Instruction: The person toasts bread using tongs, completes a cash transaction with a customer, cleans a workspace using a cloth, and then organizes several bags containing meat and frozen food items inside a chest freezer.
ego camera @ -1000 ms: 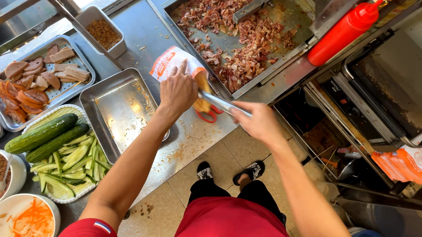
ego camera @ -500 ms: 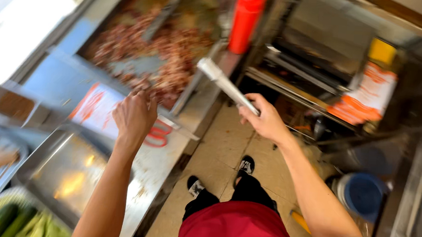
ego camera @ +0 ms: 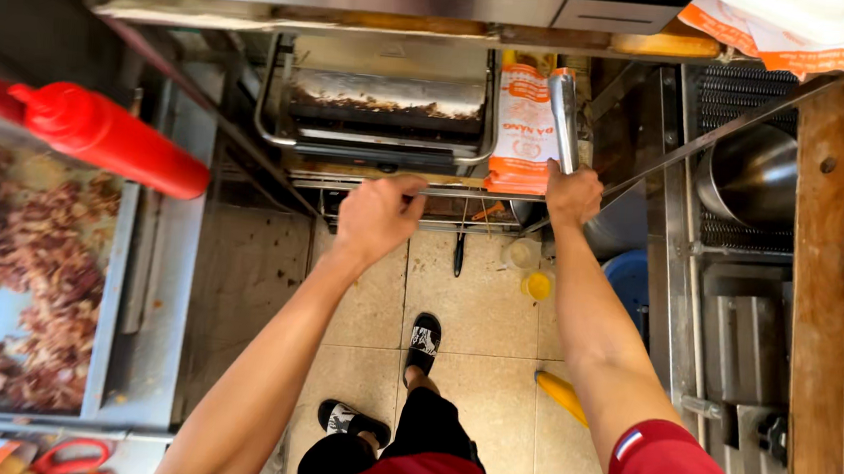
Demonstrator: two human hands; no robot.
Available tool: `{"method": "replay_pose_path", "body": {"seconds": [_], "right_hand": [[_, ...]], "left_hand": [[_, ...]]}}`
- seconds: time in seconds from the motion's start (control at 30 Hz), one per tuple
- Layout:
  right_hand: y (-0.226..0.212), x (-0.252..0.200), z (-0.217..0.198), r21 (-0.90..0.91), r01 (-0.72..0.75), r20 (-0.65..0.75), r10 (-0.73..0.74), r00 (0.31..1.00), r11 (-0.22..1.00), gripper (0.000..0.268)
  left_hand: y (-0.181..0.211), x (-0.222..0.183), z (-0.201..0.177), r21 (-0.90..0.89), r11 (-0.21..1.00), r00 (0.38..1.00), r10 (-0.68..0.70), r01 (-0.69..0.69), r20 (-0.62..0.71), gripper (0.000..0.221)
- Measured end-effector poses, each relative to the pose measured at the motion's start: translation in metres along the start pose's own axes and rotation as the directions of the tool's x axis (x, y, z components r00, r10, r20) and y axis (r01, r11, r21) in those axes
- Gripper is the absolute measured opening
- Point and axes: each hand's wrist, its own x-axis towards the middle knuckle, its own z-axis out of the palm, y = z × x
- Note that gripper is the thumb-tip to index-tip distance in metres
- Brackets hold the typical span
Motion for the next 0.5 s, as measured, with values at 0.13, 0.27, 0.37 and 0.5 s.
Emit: {"method": "replay_pose_path", "body": {"seconds": [0.13, 0.27, 0.37, 0.5], "right_hand": [[0.004, 0.042, 0.022, -0.033, -0.027, 0.118, 0.031, 0.993, 0.999, 0.057], [0.021, 0.061, 0.040, 0.009, -0.014, 0.180, 0.012, 0.984, 1.000, 0.050], [0.032, 0.065, 0.044, 0.035, 0.040, 0.212, -0.047, 0.976, 0.999, 0.042], [0.037, 0.040, 0.007, 0.226, 0.165, 0.152, -0.202, 0.967, 0.960, 0.037]], "left_hand": [[0.014, 0.037, 0.053, 0.012, 1.000, 0.997, 0.005, -0.006, 0.081, 0.032], [0.020, 0.045, 0.074, -0.045, 0.998, 0.987, -0.024, 0.032, 0.159, 0.029], [0.025, 0.047, 0.085, -0.039, 0.999, 0.981, -0.018, 0.026, 0.193, 0.030], [0.037, 0.045, 0.111, -0.044, 0.990, 0.980, 0.139, -0.134, 0.145, 0.040]]}}
